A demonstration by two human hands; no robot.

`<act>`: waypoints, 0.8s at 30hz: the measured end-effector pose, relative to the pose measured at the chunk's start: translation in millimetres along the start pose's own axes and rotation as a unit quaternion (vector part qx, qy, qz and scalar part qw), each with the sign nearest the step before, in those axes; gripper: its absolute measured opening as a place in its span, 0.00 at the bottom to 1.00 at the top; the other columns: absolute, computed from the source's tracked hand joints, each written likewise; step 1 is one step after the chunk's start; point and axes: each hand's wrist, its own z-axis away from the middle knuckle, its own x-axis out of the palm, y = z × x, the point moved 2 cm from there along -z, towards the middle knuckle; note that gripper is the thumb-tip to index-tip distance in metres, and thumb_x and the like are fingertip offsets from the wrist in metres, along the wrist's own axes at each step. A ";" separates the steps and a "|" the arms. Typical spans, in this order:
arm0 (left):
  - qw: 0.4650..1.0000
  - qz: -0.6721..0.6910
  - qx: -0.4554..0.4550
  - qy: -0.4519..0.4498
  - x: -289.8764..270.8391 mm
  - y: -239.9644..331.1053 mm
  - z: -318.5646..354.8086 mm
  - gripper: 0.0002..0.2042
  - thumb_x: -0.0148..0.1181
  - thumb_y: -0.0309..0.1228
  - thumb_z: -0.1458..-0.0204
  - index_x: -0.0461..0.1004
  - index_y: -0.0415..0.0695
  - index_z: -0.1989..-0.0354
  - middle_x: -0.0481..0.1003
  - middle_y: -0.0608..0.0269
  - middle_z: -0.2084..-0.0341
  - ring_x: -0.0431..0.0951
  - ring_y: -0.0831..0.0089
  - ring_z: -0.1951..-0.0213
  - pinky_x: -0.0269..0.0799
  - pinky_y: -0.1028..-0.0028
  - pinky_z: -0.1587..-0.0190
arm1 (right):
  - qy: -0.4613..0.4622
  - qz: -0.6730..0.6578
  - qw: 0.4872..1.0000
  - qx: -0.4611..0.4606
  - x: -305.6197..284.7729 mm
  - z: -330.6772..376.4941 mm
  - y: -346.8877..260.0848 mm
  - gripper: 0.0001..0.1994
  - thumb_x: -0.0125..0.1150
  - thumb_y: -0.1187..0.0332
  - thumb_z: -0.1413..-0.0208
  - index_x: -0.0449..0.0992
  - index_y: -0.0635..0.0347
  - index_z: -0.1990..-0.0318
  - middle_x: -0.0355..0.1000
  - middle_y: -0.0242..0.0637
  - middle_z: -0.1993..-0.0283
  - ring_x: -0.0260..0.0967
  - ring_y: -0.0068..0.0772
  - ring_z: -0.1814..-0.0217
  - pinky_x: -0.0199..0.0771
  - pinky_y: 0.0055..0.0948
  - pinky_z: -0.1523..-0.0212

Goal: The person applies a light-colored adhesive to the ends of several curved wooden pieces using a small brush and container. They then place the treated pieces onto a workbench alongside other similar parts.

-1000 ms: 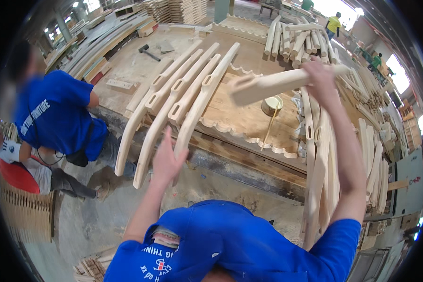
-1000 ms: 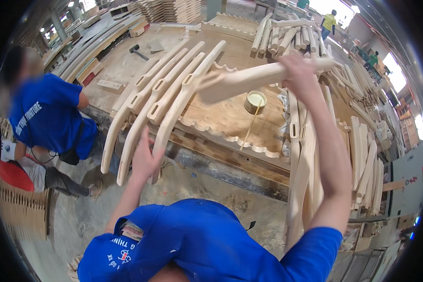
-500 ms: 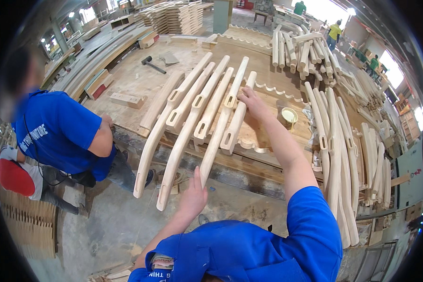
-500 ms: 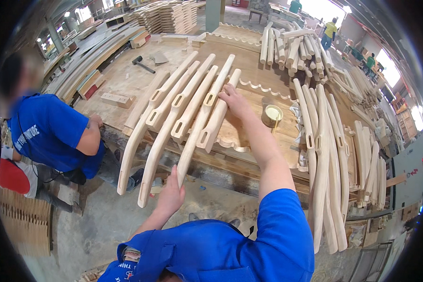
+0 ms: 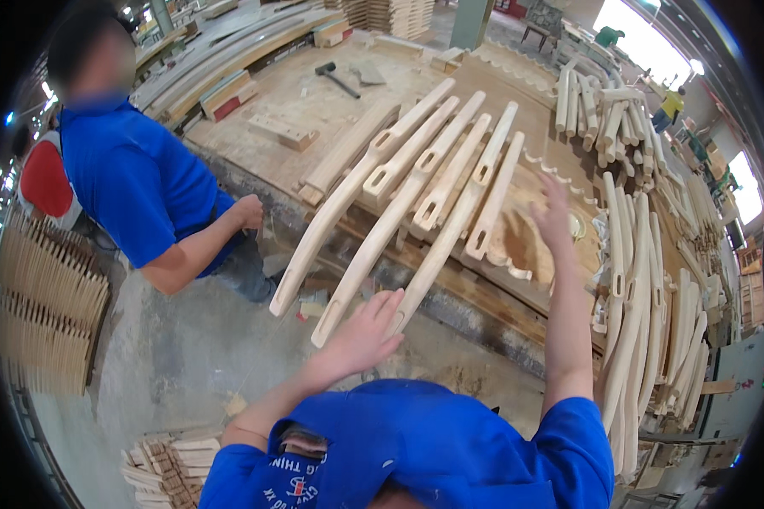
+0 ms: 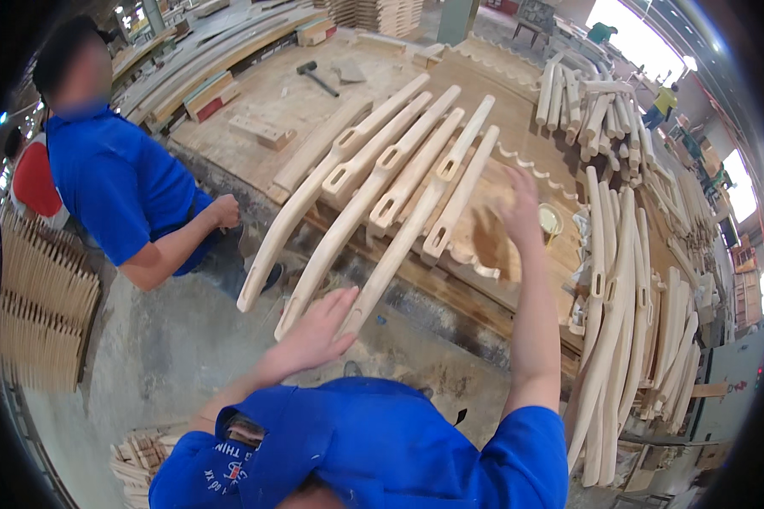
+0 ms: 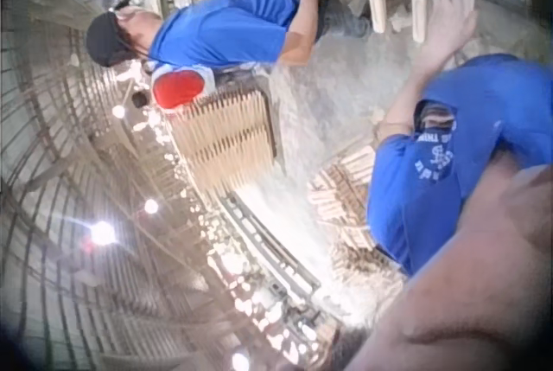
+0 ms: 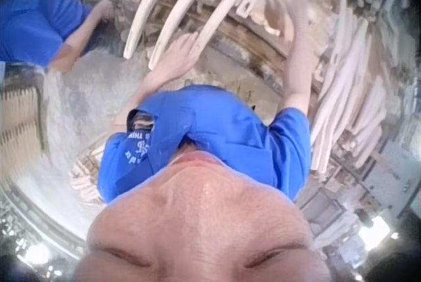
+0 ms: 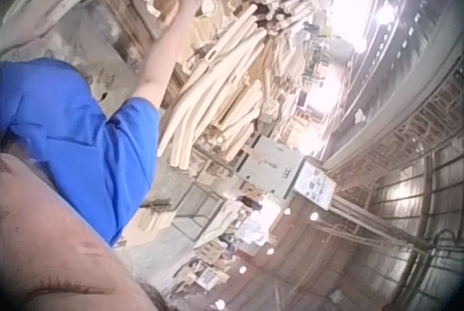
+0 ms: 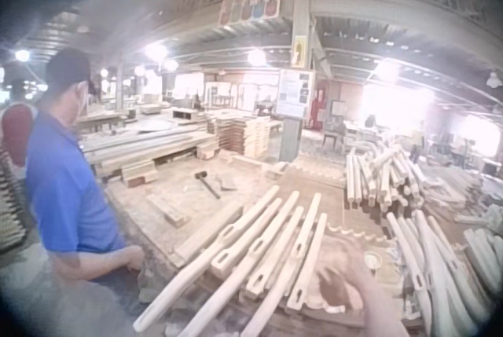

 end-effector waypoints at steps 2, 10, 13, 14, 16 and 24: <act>0.999 0.029 0.031 -0.012 -32.7 6.6 -1.3 0.28 0.54 0.35 0.49 0.59 0.39 0.40 0.68 0.45 0.50 0.68 0.50 0.47 0.66 0.59 0.47 | 0.073 -0.086 0.988 0.105 -25.5 38.6 4.3 0.17 0.57 0.74 0.51 0.71 0.59 0.51 0.68 0.39 0.51 0.68 0.29 0.58 0.69 0.26 0.59; 0.960 0.256 0.060 -0.099 -83.4 45.4 -82.9 0.20 0.55 0.26 0.48 0.67 0.38 0.46 0.75 0.57 0.58 0.74 0.73 0.55 0.70 0.73 0.53 | 0.229 -0.055 0.946 0.221 -87.0 135.6 36.9 0.08 0.54 0.74 0.46 0.75 0.65 0.61 0.71 0.37 0.70 0.66 0.23 0.72 0.66 0.22 0.70; 0.901 0.385 0.020 -0.200 -63.4 64.7 -149.1 0.16 0.51 0.30 0.44 0.67 0.38 0.49 0.73 0.60 0.58 0.73 0.75 0.56 0.71 0.73 0.54 | 0.152 -0.003 0.966 0.207 -86.7 143.1 49.8 0.12 0.53 0.76 0.48 0.76 0.59 0.56 0.70 0.35 0.69 0.64 0.25 0.71 0.66 0.23 0.68; 0.878 0.426 -0.025 -0.217 -53.4 72.3 -173.6 0.15 0.51 0.31 0.44 0.67 0.39 0.49 0.72 0.60 0.58 0.73 0.74 0.56 0.71 0.73 0.55 | 0.121 -0.001 0.970 0.212 -81.6 146.4 52.3 0.13 0.52 0.77 0.49 0.76 0.57 0.56 0.70 0.36 0.69 0.65 0.28 0.70 0.67 0.25 0.66; 0.843 0.473 -0.088 -0.238 -29.7 85.2 -224.9 0.15 0.51 0.31 0.44 0.67 0.40 0.50 0.72 0.61 0.59 0.73 0.74 0.58 0.72 0.71 0.56 | 0.054 -0.004 0.976 0.213 -73.9 145.6 54.4 0.16 0.52 0.78 0.51 0.77 0.54 0.56 0.70 0.38 0.67 0.67 0.33 0.68 0.69 0.29 0.64; 0.957 0.175 -0.054 -0.223 66.7 107.7 -404.7 0.17 0.52 0.33 0.48 0.70 0.40 0.52 0.73 0.63 0.63 0.75 0.75 0.68 0.74 0.73 0.66 | -0.125 -0.038 0.977 0.167 -63.5 127.2 67.6 0.14 0.56 0.75 0.56 0.79 0.47 0.62 0.70 0.37 0.62 0.69 0.40 0.57 0.71 0.35 0.56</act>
